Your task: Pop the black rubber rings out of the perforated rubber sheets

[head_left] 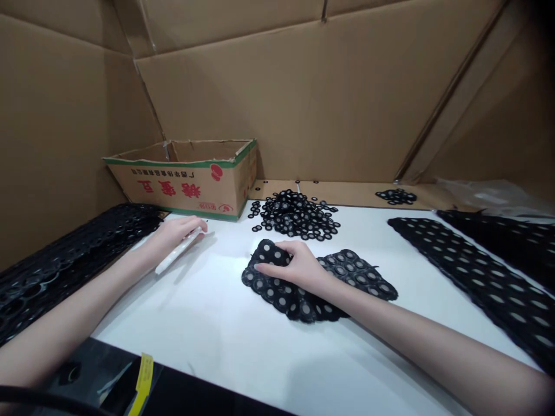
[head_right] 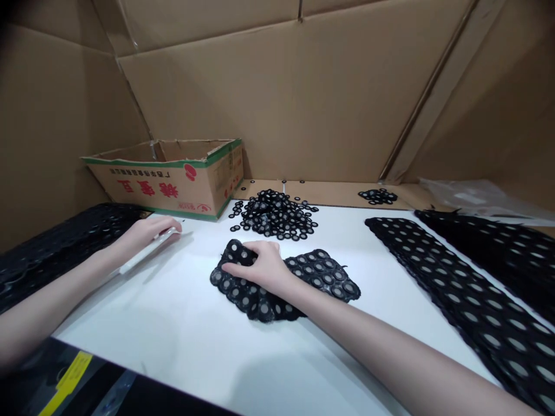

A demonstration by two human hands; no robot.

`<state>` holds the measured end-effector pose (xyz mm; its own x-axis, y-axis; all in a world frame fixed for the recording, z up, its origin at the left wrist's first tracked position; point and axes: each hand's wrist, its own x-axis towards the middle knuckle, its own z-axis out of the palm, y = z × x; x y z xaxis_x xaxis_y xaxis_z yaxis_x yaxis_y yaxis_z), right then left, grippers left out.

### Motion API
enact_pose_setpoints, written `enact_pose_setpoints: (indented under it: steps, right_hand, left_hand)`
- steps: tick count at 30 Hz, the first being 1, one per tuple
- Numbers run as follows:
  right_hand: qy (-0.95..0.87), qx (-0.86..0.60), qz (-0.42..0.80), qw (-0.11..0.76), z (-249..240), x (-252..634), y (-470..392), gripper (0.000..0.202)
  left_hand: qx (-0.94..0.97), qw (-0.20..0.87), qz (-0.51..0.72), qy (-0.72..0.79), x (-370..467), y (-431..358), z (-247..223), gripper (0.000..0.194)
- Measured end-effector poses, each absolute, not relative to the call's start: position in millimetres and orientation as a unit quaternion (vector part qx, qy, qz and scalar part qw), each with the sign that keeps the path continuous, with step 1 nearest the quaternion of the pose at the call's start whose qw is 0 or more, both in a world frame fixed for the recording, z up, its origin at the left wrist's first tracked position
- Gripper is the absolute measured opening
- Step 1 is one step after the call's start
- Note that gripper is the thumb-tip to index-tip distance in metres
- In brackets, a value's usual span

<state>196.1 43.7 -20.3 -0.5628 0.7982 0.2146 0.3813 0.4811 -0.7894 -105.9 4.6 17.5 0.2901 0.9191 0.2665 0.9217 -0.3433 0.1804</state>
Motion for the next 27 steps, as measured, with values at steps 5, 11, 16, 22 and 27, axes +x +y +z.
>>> enact_pose_setpoints:
  steps: [5,11,16,22,27]
  right_hand:
    - [-0.8,-0.347,0.367,0.324,-18,197,42,0.033]
    - [-0.782,-0.322,0.381,0.375,-22,197,45,0.036]
    - [-0.785,-0.328,0.344,0.397,-26,196,46,0.037]
    - [-0.791,-0.319,0.334,0.402,-25,196,47,0.037]
    - [-0.791,-0.318,0.328,0.406,-24,196,46,0.034]
  left_hand:
    - [-0.828,0.036,-0.107,-0.55,-135,12,-1,0.032]
    - [-0.767,0.15,-0.052,-0.622,-129,20,4,0.041]
    - [-0.715,0.176,-0.043,-0.675,-114,19,6,0.036]
    - [-0.83,-0.032,-0.258,-0.493,-62,7,28,0.031]
    - [-0.842,-0.281,-0.201,-0.413,-7,12,31,0.048]
